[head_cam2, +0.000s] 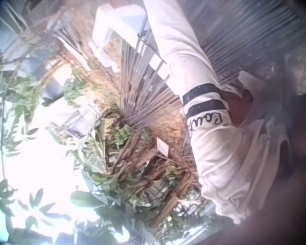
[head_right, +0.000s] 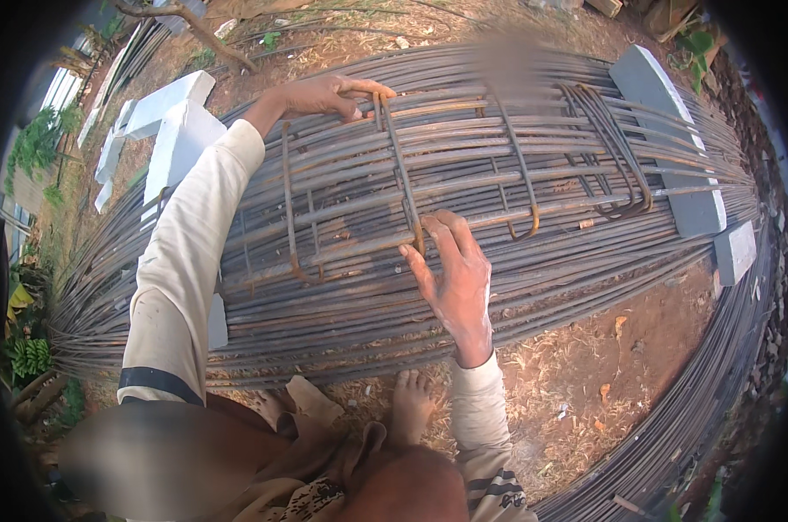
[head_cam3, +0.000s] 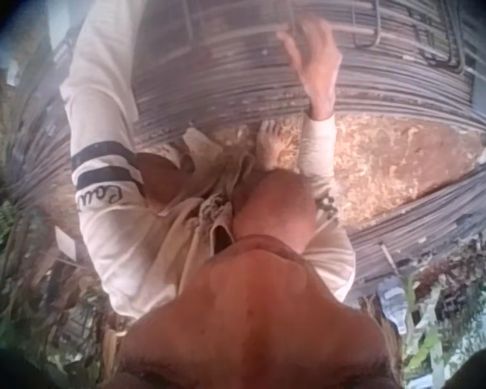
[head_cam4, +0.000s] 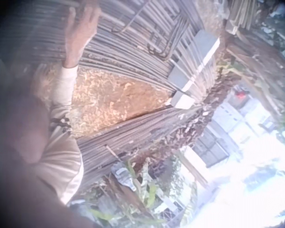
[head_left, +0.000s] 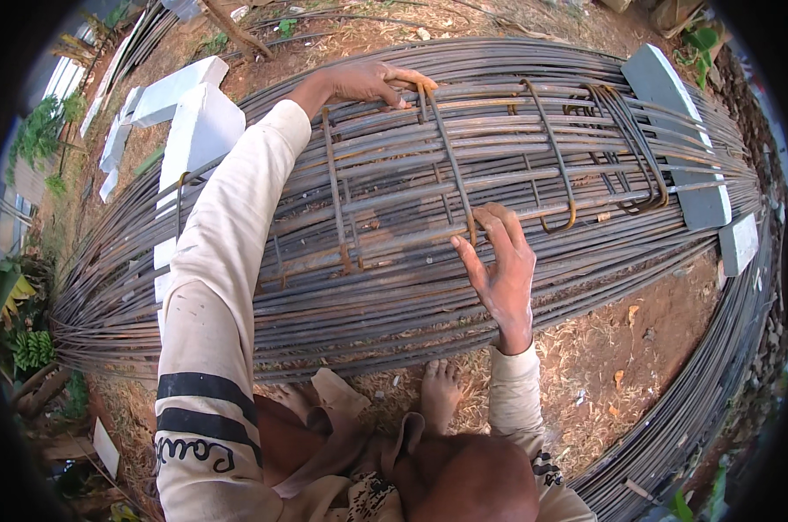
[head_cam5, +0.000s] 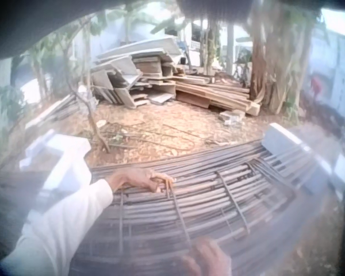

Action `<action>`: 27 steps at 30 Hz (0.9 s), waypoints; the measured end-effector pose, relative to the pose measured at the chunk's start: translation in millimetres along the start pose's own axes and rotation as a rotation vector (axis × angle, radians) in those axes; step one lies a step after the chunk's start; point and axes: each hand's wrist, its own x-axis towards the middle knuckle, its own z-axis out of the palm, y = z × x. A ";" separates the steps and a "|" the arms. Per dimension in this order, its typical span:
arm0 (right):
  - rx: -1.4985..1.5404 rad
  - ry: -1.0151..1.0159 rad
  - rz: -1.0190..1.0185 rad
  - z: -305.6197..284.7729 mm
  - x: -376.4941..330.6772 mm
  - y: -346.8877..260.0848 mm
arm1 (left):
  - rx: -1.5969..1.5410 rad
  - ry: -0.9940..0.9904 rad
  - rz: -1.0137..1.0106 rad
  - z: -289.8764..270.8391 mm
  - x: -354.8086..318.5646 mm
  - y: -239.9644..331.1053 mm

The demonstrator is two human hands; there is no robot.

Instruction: The person picks up U-shaped metal rods, stacks them, and places them onto a larger grid of parallel rods. They adjust the placement of the U-shaped pieces to align with the grid structure.

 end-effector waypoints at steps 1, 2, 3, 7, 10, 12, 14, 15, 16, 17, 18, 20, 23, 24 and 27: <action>-0.003 -0.021 0.010 -2.9 0.0 2.0 | -0.016 -0.009 0.025 0.4 -1.2 1.1; 0.000 -0.041 0.021 -3.9 -0.4 3.2 | -0.031 -0.017 0.046 -0.8 -2.8 -2.1; 0.001 -0.062 0.032 -4.3 -0.5 3.6 | -0.046 -0.026 0.067 -1.9 -3.6 -4.9; 0.031 -0.094 0.037 -6.9 2.1 -2.8 | 0.088 0.041 0.112 -2.0 -1.8 -12.9; 0.050 -0.096 0.030 -13.3 1.5 1.7 | -0.011 0.026 0.091 2.6 6.7 -8.0; 0.048 -0.102 0.029 -14.7 1.3 5.6 | 0.006 0.051 0.094 2.7 13.2 -9.1; 0.058 -0.103 0.035 -14.4 2.4 7.5 | 0.027 0.073 0.107 0.9 15.8 -11.7; 0.069 -0.101 0.041 -13.2 3.8 6.5 | 0.037 0.083 0.115 0.6 16.3 -13.4; 0.081 -0.099 0.047 -12.0 4.7 5.4 | 0.031 0.112 0.096 2.2 14.5 -16.4; 0.098 -0.104 0.069 -12.2 5.2 5.0 | 0.032 0.107 0.101 2.7 13.9 -15.2; 0.115 -0.108 0.092 -12.1 5.5 4.4 | 0.032 0.101 0.105 1.6 13.2 -13.6; 0.136 -0.099 0.112 -12.1 5.5 2.5 | 0.065 0.102 0.099 1.0 13.6 -10.1; 0.119 -0.043 0.097 -8.2 0.9 4.8 | 0.085 0.104 0.098 1.8 17.4 -8.1; 0.098 -0.028 0.070 -5.2 -1.4 6.9 | 0.087 0.108 0.102 2.4 18.7 -9.8; 0.080 0.017 0.078 -3.5 -5.4 9.7 | 0.075 0.095 0.119 3.4 21.9 -12.2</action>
